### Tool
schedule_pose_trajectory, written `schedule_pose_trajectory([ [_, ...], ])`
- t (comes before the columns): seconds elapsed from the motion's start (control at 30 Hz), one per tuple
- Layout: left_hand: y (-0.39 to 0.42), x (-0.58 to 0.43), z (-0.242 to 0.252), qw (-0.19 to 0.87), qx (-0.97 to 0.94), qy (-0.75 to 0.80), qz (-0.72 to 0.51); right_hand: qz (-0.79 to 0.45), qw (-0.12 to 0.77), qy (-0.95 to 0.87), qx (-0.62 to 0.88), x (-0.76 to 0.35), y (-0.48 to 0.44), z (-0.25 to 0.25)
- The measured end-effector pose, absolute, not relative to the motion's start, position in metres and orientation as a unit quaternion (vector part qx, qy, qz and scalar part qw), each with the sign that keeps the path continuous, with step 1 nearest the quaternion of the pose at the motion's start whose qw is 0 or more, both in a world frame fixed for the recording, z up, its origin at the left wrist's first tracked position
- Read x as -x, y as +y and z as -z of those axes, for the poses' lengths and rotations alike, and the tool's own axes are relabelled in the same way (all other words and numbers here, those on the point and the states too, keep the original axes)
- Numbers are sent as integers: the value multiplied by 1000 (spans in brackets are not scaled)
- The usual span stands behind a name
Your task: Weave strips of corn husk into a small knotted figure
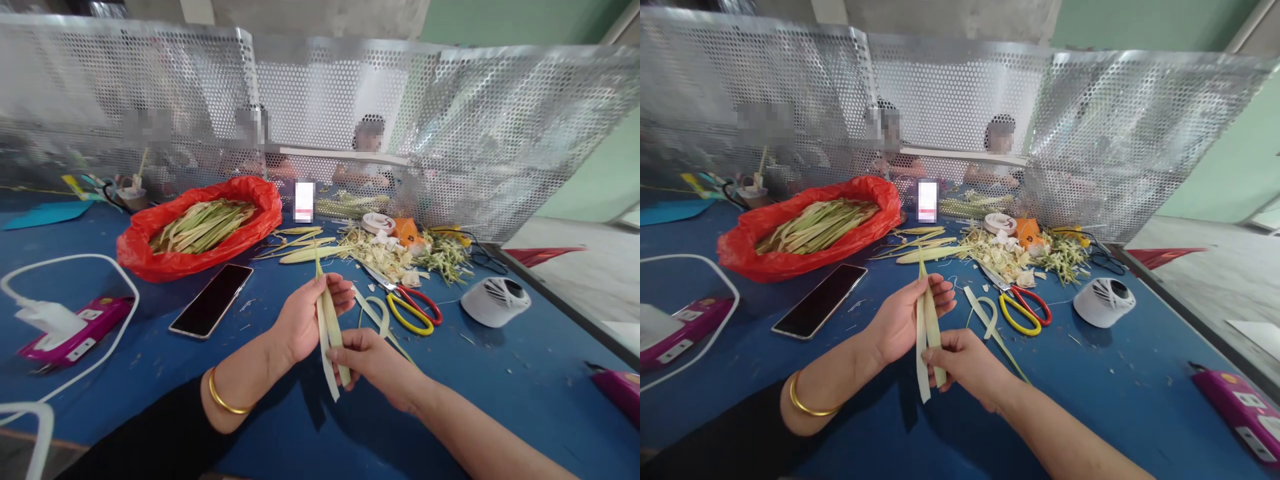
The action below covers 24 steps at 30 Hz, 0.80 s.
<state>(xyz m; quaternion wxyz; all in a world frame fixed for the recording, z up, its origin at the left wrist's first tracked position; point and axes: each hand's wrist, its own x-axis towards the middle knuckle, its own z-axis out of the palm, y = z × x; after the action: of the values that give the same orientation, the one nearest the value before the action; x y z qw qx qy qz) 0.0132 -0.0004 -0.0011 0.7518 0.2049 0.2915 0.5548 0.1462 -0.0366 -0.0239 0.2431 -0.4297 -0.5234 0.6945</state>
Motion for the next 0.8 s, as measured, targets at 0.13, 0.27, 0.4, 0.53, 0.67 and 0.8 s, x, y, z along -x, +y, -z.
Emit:
schedule_pose_trajectory([
  [0.13,-3,-13,1,743,-221,317,-546,-672,295,-520,437,-146,-35,23],
  [0.27,-11,-16,5,785,-292,334,-433,-592,369,-548,460,-153,-27,19],
  [0.4,-19,-23,10,779,-312,349,-417,-587,379,-543,466,-158,-21,20],
  [0.53,-20,-26,10,762,-292,375,-439,-636,378,-508,441,-156,-22,22],
  [0.67,-19,-25,9,755,-292,390,-438,-649,365,-485,459,-155,-23,23],
  [0.8,-19,-25,7,754,-286,404,-431,-658,341,-485,464,-155,-24,22],
])
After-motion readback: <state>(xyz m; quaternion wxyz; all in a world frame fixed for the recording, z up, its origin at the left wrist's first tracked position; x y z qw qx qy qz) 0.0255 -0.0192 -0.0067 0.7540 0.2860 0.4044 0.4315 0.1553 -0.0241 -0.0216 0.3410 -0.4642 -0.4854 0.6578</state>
